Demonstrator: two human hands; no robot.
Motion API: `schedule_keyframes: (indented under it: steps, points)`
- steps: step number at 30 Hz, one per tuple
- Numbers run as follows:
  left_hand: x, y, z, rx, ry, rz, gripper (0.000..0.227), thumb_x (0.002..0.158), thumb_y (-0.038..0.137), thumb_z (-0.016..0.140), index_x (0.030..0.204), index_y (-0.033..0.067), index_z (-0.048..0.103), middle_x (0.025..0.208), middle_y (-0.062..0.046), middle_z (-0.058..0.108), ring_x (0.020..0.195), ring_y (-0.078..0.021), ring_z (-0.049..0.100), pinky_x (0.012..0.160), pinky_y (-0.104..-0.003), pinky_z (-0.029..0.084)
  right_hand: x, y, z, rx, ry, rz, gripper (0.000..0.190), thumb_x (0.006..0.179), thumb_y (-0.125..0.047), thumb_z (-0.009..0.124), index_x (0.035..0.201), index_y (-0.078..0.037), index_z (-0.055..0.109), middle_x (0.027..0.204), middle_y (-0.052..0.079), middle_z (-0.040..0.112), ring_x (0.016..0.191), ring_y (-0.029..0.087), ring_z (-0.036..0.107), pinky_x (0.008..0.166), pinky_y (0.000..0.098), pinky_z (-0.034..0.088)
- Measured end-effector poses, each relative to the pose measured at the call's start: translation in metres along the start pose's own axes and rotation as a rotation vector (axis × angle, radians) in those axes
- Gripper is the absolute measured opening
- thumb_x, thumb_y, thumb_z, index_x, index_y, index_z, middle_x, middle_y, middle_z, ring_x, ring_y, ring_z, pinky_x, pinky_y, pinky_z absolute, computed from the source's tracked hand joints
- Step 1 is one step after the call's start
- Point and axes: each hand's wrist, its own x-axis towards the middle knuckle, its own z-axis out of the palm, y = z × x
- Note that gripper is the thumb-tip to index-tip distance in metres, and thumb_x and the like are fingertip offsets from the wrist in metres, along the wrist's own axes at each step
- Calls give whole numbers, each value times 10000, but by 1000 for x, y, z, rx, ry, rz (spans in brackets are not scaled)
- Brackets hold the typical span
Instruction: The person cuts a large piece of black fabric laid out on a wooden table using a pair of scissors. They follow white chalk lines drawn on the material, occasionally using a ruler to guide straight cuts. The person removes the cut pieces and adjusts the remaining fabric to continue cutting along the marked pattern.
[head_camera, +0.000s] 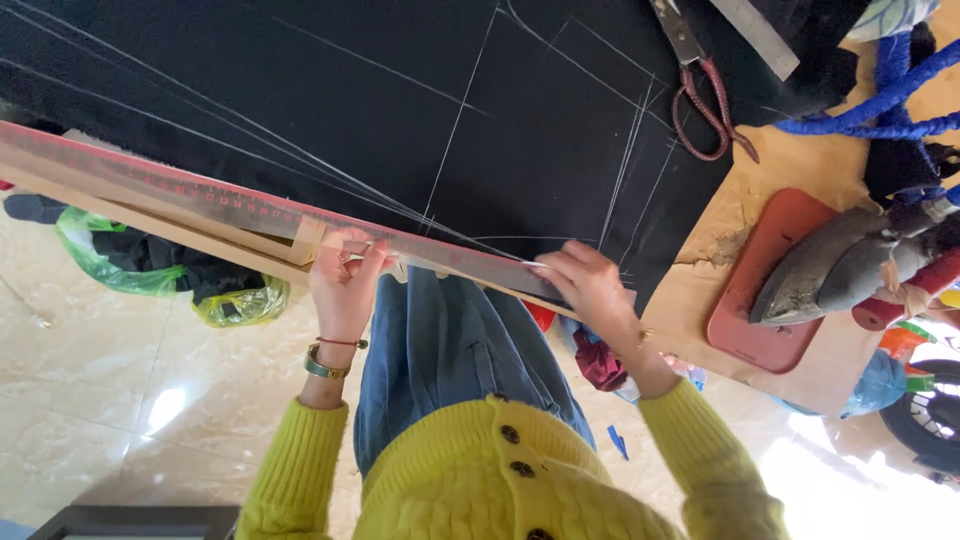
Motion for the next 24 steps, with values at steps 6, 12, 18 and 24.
schedule_keyframes:
  steps: [6, 12, 18, 24]
  points:
    - [5, -3, -1, 17, -22, -23, 148, 962, 69, 727, 1082, 54, 641, 859, -143, 697, 741, -230, 771, 776, -392, 661, 14, -18, -11, 174, 233, 129, 37, 933, -96, 778, 956, -124, 772, 762, 35, 633, 667, 193, 635, 692, 311, 532]
    - [6, -3, -1, -40, -26, -19, 147, 956, 73, 723, 1073, 55, 637, 847, -125, 694, 735, -205, 767, 776, -358, 665, -21, -1, -32, 115, 162, 221, 49, 941, -97, 772, 985, -101, 792, 720, 46, 606, 638, 185, 586, 657, 315, 492]
    - [6, -2, 0, -43, -25, -12, 147, 961, 63, 718, 1077, 53, 629, 853, -122, 692, 739, -198, 763, 781, -357, 666, -27, 10, -24, -37, 87, 153, 42, 927, -109, 781, 966, -118, 792, 702, 32, 595, 598, 216, 615, 622, 306, 522]
    - [9, -2, 0, -43, -39, 2, 157, 958, 66, 726, 1064, 35, 614, 858, -119, 692, 729, -186, 761, 784, -341, 661, -17, -1, -26, -105, -8, 76, 43, 981, -141, 713, 978, -145, 756, 713, 30, 542, 611, 247, 601, 631, 322, 517]
